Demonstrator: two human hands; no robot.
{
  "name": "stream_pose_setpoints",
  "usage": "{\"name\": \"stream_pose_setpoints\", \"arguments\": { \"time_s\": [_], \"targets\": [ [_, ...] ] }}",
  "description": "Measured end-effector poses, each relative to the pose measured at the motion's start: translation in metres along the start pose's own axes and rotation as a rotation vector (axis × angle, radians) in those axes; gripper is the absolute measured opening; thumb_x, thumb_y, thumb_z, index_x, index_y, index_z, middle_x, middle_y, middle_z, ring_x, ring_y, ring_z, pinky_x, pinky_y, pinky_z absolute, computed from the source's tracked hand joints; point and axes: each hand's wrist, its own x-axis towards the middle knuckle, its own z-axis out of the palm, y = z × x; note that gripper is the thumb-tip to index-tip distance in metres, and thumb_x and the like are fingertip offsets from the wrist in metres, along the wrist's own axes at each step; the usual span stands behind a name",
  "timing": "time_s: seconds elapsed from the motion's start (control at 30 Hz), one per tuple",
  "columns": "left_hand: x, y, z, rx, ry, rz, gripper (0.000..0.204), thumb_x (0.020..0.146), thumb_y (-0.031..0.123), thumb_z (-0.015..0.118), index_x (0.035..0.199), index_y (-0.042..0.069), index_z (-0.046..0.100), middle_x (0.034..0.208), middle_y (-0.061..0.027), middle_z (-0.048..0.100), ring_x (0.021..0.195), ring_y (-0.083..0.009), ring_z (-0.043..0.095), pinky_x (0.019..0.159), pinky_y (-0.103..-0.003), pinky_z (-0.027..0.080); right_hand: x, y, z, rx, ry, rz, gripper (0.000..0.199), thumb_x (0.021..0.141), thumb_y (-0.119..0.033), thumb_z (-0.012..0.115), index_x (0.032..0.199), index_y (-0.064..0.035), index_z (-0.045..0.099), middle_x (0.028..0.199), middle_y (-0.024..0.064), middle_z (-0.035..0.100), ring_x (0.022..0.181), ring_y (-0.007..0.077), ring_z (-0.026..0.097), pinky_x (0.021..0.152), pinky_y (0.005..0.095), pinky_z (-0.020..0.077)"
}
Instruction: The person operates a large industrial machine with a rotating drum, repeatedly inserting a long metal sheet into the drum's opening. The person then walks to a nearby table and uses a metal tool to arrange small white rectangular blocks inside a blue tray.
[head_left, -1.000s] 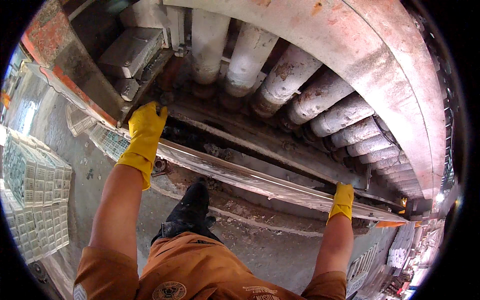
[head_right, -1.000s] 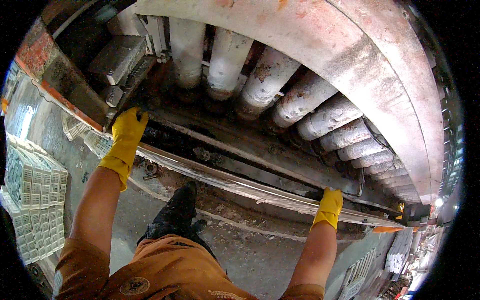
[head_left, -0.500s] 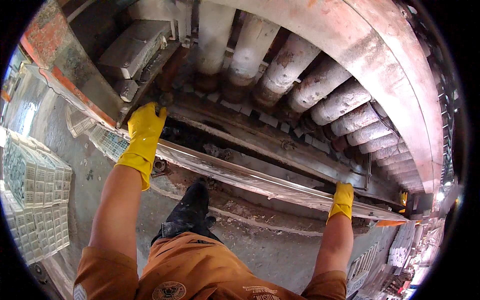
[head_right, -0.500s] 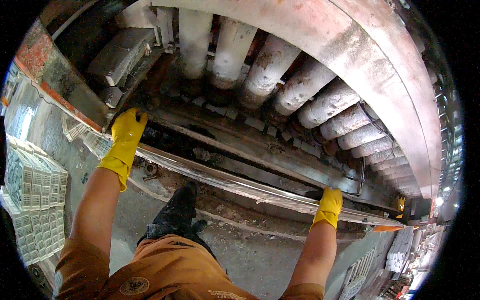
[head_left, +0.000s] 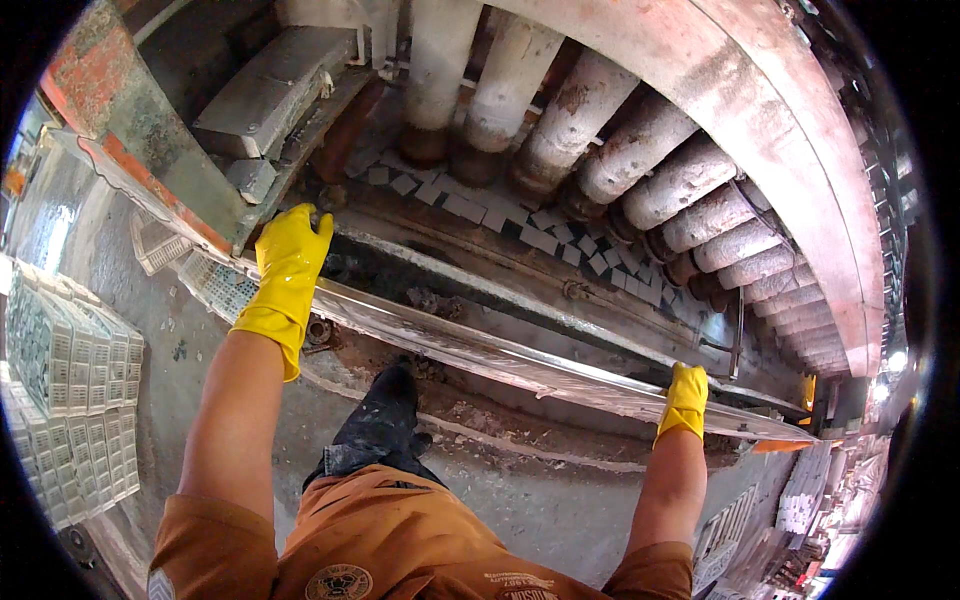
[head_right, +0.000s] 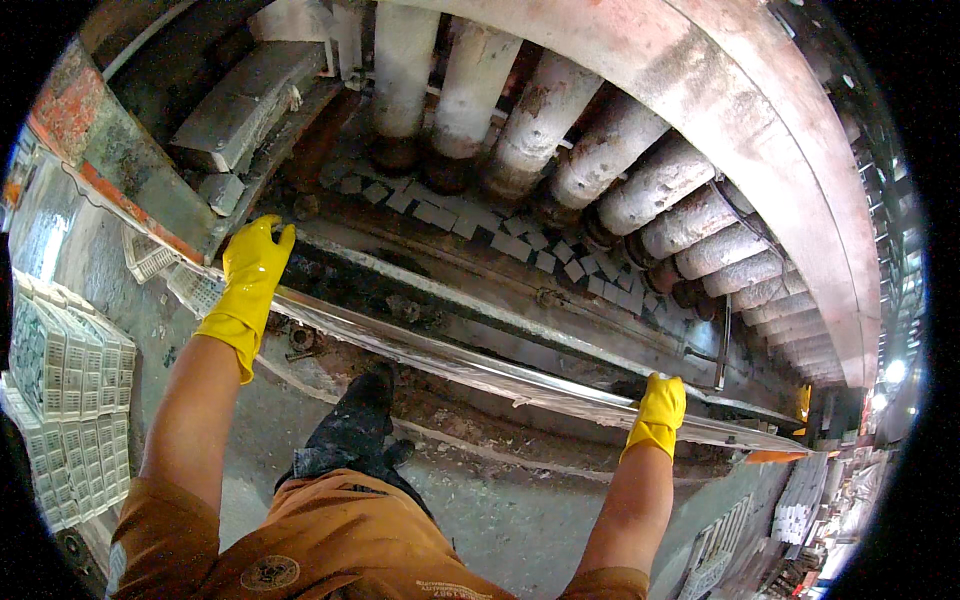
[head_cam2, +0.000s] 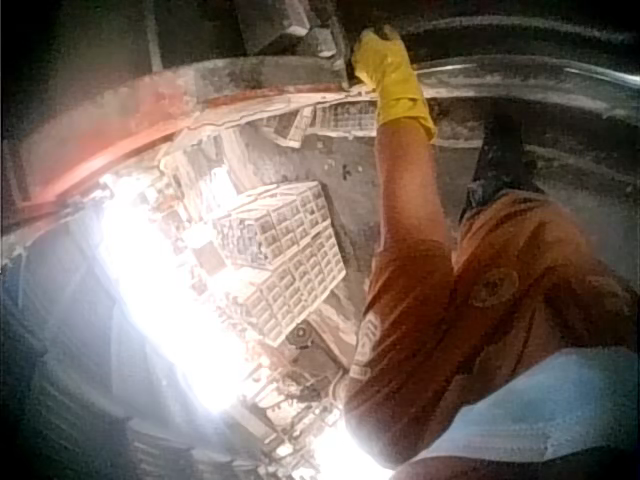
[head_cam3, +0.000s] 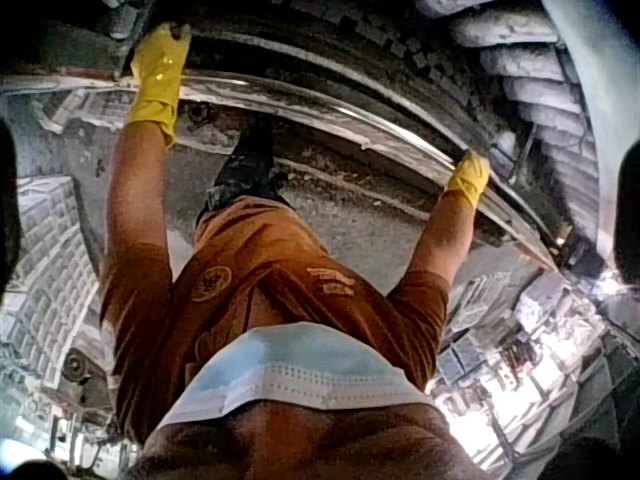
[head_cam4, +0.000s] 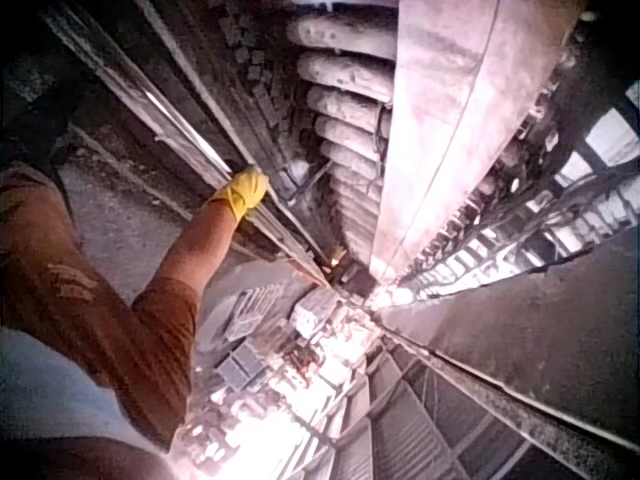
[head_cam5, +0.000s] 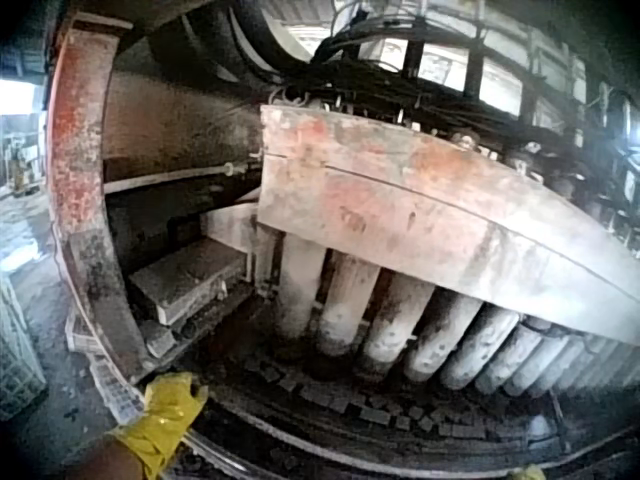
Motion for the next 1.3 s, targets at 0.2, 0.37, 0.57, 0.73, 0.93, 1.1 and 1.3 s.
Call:
{"name": "stream_pose_setpoints", "arguments": {
  "time_s": [0.2, 0.37, 0.57, 0.73, 0.93, 1.1, 1.3],
  "targets": [
    [-0.011, -0.018, 0.001, 0.009, 0.021, -0.015, 0.048, 0.093, 0.049, 0.065, 0.123, 0.011, 0.072, 0.119, -0.0145, 0.074, 0.112, -0.0342, 0.069, 0.096, -0.045, 0.054, -0.044, -0.027, -0.002, 0.106, -0.035, 0.0, 0.046, 0.093, -0.035, 0.064, 0.116, 0.0053, 0.064, 0.105, 0.0265, 0.072, 0.085, 0.0402, 0.074, 0.078, 0.0475, 0.0574],
    [-0.017, -0.018, 0.009, -0.012, 0.059, 0.036, 0.048, 0.093, 0.049, 0.066, 0.122, 0.011, 0.072, 0.117, -0.0149, 0.074, 0.111, -0.0344, 0.069, 0.095, -0.046, 0.054, -0.009, 0.025, 0.001, -0.025, 0.026, -0.064, 0.042, 0.094, -0.032, 0.062, 0.114, 0.0045, 0.062, 0.099, 0.0245, 0.072, 0.075, 0.0386, 0.075, 0.066, 0.0477, 0.0579],
    [-0.031, -0.032, 0.01, -0.009, 0.103, 0.021, 0.045, 0.09, 0.048, 0.07, 0.117, 0.012, 0.075, 0.112, -0.0158, 0.075, 0.106, -0.0358, 0.07, 0.091, -0.046, 0.055, -0.075, -0.013, -0.011, 0.152, -0.022, -0.003, 0.038, 0.094, -0.032, 0.061, 0.109, 0.0031, 0.06, 0.092, 0.0237, 0.072, 0.066, 0.037, 0.074, 0.063, 0.0476, 0.0573],
    [-0.046, -0.04, 0.011, -0.03, 0.113, 0.022, 0.044, 0.089, 0.047, 0.071, 0.115, 0.012, 0.076, 0.111, -0.0165, 0.075, 0.105, -0.0364, 0.07, 0.091, -0.045, 0.055, -0.089, 0.003, -0.015, 0.069, -0.001, -0.028, 0.038, 0.094, -0.032, 0.061, 0.111, 0.0028, 0.061, 0.091, 0.0233, 0.072, 0.067, 0.0369, 0.074, 0.064, 0.0469, 0.0569],
    [-0.062, -0.051, 0.015, -0.048, 0.146, 0.043, 0.044, 0.089, 0.047, 0.071, 0.115, 0.012, 0.076, 0.11, -0.017, 0.075, 0.105, -0.0366, 0.07, 0.091, -0.045, 0.055, -0.083, 0.033, -0.007, -0.008, 0.046, -0.045, 0.039, 0.094, -0.034, 0.062, 0.108, 0.002, 0.065, 0.092, 0.0218, 0.073, 0.069, 0.0357, 0.075, 0.069, 0.0467, 0.0568],
    [-0.073, -0.053, 0.009, -0.035, 0.1, 0.019, 0.045, 0.089, 0.048, 0.07, 0.117, 0.012, 0.075, 0.11, -0.0166, 0.075, 0.105, -0.0369, 0.07, 0.091, -0.045, 0.055, -0.099, 0.028, -0.007, 0.033, 0.022, 0.012, 0.041, 0.093, -0.036, 0.063, 0.108, 0.0015, 0.066, 0.092, 0.0211, 0.073, 0.071, 0.035, 0.075, 0.07, 0.0463, 0.0568],
    [-0.081, -0.06, 0.015, -0.031, 0.151, 0.047, 0.045, 0.089, 0.048, 0.07, 0.117, 0.013, 0.075, 0.108, -0.0166, 0.076, 0.104, -0.0373, 0.07, 0.09, -0.046, 0.055, -0.103, 0.037, -0.008, 0.011, 0.025, 0.0, 0.043, 0.093, -0.038, 0.065, 0.11, 0.0016, 0.066, 0.095, 0.0216, 0.074, 0.072, 0.0352, 0.075, 0.071, 0.0456, 0.0571]
  ]
}}
